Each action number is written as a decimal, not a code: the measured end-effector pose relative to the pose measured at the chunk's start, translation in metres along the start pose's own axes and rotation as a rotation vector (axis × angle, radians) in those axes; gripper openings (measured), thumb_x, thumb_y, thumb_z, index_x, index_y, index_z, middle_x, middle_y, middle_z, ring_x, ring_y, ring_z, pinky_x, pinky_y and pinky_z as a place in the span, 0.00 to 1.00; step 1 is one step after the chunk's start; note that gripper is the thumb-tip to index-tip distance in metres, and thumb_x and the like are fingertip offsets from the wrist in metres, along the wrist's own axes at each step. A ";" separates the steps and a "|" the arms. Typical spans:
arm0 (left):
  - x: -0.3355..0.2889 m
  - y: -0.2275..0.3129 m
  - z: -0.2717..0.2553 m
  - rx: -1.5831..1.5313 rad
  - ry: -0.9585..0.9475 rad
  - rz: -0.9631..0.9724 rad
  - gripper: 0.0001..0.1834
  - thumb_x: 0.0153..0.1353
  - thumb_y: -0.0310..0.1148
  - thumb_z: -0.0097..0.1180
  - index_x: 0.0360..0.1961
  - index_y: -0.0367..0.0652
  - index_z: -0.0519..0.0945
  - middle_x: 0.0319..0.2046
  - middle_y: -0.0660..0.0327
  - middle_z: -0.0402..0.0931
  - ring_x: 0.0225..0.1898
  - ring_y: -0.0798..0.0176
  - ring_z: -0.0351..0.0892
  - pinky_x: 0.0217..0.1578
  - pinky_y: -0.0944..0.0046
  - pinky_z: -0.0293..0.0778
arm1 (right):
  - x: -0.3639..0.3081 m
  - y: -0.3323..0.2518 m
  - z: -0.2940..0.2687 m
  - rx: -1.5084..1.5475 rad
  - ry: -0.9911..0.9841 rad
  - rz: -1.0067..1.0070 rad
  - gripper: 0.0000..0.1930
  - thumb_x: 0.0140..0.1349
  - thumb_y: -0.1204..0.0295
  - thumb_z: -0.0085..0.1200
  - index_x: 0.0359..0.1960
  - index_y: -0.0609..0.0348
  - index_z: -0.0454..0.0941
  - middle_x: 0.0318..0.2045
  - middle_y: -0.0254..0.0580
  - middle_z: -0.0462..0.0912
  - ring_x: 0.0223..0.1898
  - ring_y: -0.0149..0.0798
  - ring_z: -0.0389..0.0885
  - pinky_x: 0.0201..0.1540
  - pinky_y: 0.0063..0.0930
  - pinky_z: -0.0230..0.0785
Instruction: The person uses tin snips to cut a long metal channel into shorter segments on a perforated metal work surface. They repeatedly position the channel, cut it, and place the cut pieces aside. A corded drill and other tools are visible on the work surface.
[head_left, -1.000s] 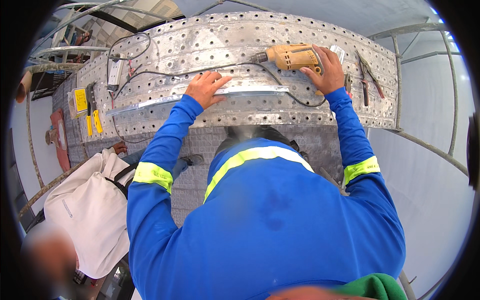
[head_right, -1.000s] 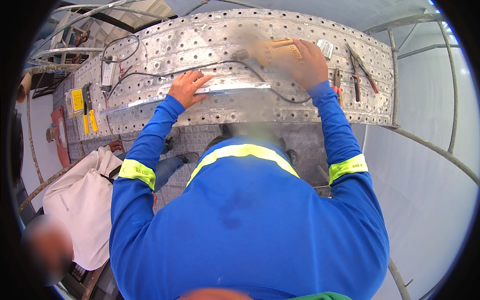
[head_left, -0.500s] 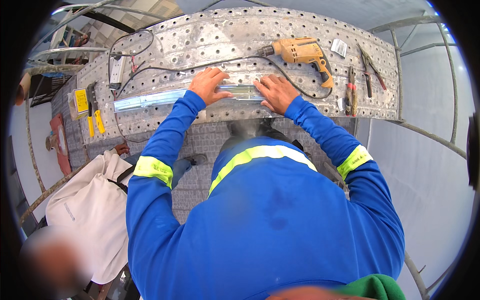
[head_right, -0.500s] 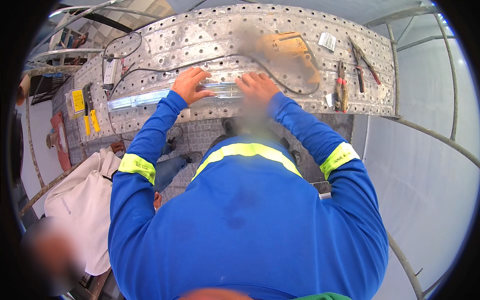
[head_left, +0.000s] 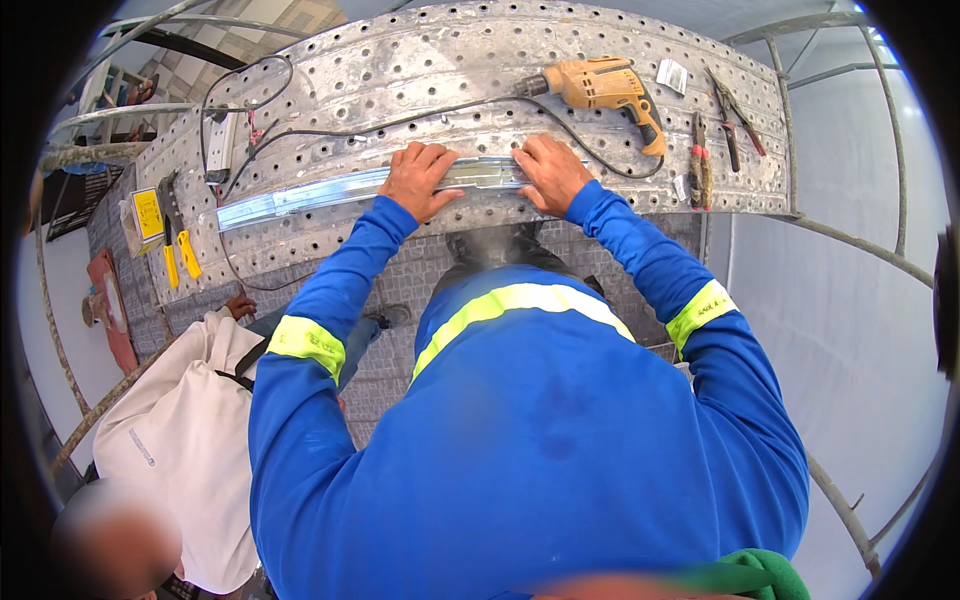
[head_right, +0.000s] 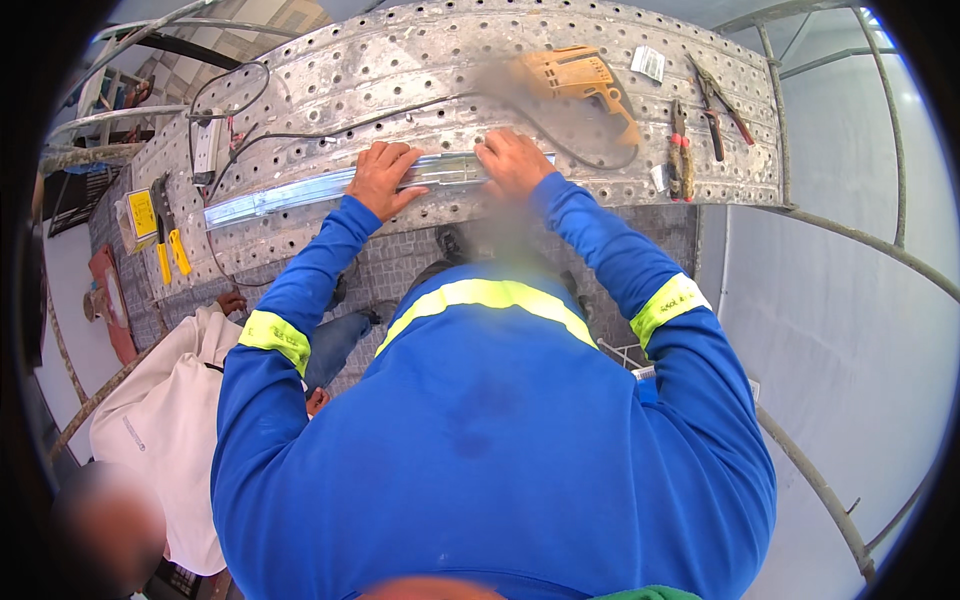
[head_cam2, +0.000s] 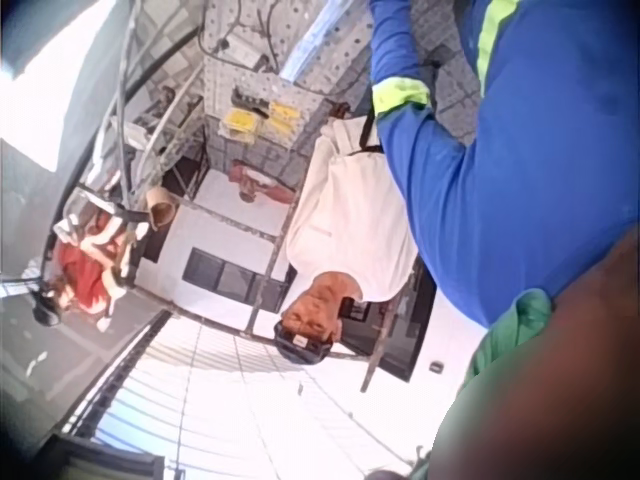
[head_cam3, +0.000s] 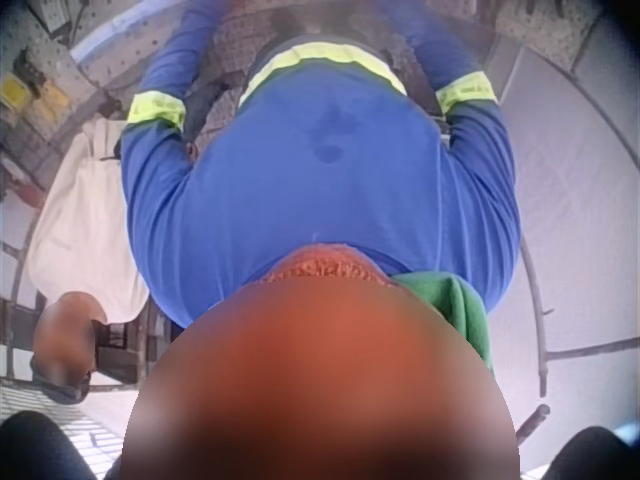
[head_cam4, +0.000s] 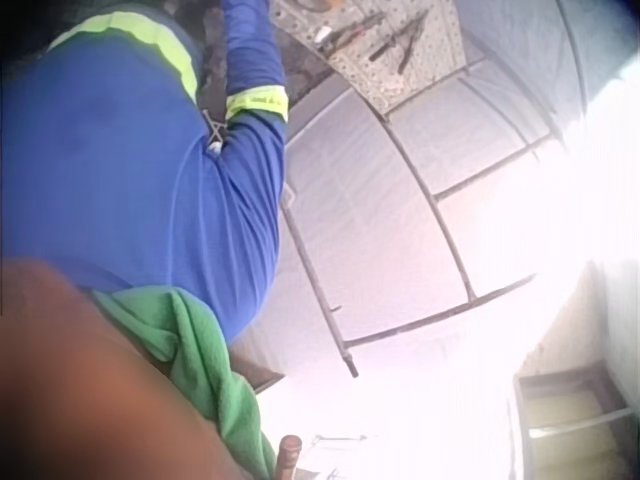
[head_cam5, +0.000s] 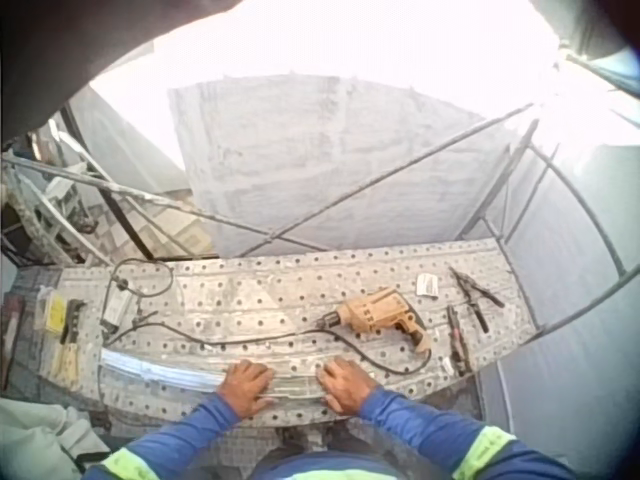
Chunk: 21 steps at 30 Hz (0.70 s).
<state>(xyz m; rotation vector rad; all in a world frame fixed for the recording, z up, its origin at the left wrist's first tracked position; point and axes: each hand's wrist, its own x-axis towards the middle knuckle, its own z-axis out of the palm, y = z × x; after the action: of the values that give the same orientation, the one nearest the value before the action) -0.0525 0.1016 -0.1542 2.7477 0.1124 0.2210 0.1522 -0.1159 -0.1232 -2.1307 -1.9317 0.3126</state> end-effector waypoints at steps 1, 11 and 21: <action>0.000 0.001 0.000 -0.003 0.009 -0.011 0.35 0.54 0.53 0.71 0.61 0.49 0.78 0.54 0.60 0.75 0.56 0.52 0.70 0.58 0.50 0.65 | -0.001 -0.002 0.001 -0.011 0.019 0.001 0.31 0.51 0.64 0.71 0.56 0.63 0.76 0.48 0.47 0.76 0.54 0.49 0.75 0.56 0.43 0.72; 0.002 0.003 0.001 -0.057 0.045 -0.023 0.34 0.52 0.50 0.73 0.58 0.47 0.79 0.54 0.57 0.76 0.57 0.50 0.72 0.57 0.49 0.67 | 0.006 0.004 -0.005 -0.022 -0.034 0.013 0.33 0.51 0.63 0.70 0.59 0.59 0.75 0.50 0.45 0.75 0.56 0.49 0.74 0.57 0.45 0.70; 0.008 0.016 0.001 -0.004 0.012 -0.096 0.35 0.50 0.50 0.75 0.59 0.52 0.79 0.54 0.60 0.75 0.57 0.53 0.71 0.54 0.49 0.65 | 0.001 0.006 0.005 -0.057 0.011 0.002 0.34 0.53 0.64 0.70 0.63 0.58 0.73 0.50 0.46 0.75 0.55 0.49 0.74 0.58 0.44 0.70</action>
<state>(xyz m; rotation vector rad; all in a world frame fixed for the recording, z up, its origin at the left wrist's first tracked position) -0.0436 0.0869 -0.1478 2.7285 0.2457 0.2112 0.1567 -0.1153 -0.1295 -2.1647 -1.9550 0.2483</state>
